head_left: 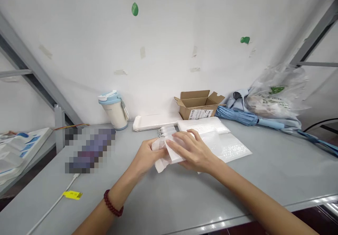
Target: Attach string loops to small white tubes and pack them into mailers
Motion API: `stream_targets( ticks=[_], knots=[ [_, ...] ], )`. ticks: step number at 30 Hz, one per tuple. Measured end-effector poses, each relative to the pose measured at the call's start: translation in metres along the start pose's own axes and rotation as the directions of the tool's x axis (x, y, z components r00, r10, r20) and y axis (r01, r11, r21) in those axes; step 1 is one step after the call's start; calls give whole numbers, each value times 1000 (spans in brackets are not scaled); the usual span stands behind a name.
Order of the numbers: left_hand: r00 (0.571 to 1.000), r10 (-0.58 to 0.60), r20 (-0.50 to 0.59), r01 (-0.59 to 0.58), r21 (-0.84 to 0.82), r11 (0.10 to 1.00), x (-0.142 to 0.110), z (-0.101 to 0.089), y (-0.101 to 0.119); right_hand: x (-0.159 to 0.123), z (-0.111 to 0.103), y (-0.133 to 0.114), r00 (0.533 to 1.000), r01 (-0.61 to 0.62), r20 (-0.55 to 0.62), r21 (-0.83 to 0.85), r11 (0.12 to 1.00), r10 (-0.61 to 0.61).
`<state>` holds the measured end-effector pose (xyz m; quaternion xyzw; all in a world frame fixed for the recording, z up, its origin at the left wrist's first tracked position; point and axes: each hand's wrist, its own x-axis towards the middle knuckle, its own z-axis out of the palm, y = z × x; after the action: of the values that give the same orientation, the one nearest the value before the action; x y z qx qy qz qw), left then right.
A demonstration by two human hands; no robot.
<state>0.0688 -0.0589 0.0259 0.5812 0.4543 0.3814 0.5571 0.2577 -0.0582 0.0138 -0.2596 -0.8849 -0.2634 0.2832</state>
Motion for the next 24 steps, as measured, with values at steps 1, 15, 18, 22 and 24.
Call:
stream_targets(
  ticks=[1, 15, 18, 22, 24],
  knots=[
    [1000, -3, -18, 3, -8, 1000, 0, 2, 0, 1, 0, -2, 1000, 1, 6, -35, 999, -1],
    [990, -77, -115, 34, -335, 942, 1, 7, -8, 8, -2, -28, 987, -136, -114, -265, 955, 109],
    [991, -93, -99, 54, -340, 939, 2, 2, -8, 6, 1, -20, 980, -183, -122, -251, 950, 157],
    [984, -94, -151, 42, -317, 948, 3, -4, -3, 1, 5, -6, 964, -266, -85, -225, 937, 253],
    [982, -100, -160, 44, -319, 947, 4, -6, -2, -1, 8, -2, 960, -280, -62, -215, 936, 273]
  ],
)
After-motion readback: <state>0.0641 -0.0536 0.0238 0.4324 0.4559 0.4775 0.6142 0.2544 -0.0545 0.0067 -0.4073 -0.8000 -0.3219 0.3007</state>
